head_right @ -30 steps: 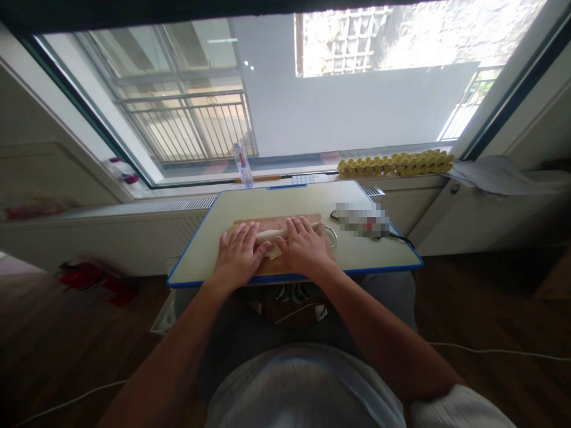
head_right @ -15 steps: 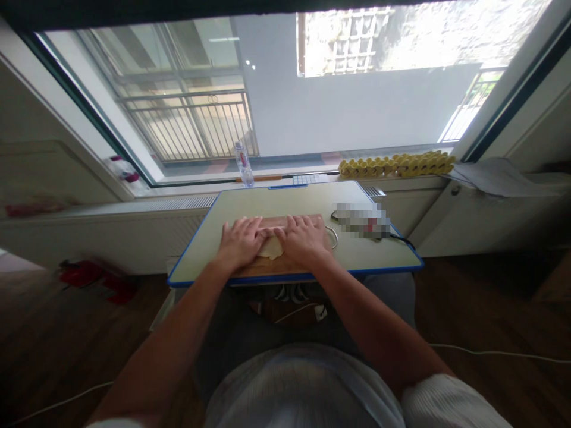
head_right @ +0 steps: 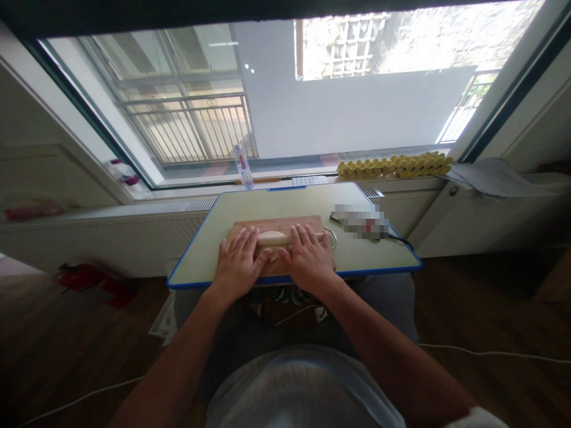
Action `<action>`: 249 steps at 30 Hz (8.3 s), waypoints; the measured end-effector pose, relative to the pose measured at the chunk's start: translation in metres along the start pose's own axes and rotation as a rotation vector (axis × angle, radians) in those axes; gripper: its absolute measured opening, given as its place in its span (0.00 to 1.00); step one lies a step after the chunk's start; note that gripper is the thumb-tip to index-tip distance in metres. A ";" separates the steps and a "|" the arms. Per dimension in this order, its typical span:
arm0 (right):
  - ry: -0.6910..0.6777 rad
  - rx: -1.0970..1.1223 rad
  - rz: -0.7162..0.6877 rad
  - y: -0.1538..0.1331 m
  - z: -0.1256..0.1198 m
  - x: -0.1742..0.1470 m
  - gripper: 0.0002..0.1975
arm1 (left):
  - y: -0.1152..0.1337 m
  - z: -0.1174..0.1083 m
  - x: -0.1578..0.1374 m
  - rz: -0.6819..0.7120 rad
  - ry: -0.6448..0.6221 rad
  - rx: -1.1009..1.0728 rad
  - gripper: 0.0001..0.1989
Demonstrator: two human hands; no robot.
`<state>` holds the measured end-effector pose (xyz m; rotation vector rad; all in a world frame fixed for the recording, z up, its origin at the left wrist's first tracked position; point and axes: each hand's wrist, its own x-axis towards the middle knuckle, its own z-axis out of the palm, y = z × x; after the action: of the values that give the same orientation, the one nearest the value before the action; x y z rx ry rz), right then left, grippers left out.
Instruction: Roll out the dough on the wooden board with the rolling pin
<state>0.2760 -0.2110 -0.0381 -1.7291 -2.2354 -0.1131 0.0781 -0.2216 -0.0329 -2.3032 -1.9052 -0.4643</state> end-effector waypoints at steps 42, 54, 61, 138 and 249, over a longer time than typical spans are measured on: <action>-0.081 0.067 0.081 0.014 -0.011 0.027 0.34 | -0.009 0.005 0.053 0.048 -0.082 -0.112 0.32; -0.031 0.060 0.010 -0.002 -0.009 -0.039 0.36 | -0.010 -0.004 -0.026 0.082 -0.010 -0.088 0.32; -0.072 0.059 0.096 0.013 -0.009 0.031 0.39 | -0.005 0.001 0.049 0.050 -0.108 -0.098 0.34; 0.080 0.040 0.018 0.009 0.009 0.009 0.32 | 0.000 0.001 0.008 0.076 0.021 -0.092 0.38; 0.125 0.351 -0.263 0.052 -0.001 0.038 0.12 | -0.040 -0.003 0.037 -0.050 0.472 -0.449 0.16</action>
<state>0.3177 -0.1616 -0.0329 -1.2127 -2.2200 0.1048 0.0446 -0.1799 -0.0234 -2.1022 -1.7484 -1.4235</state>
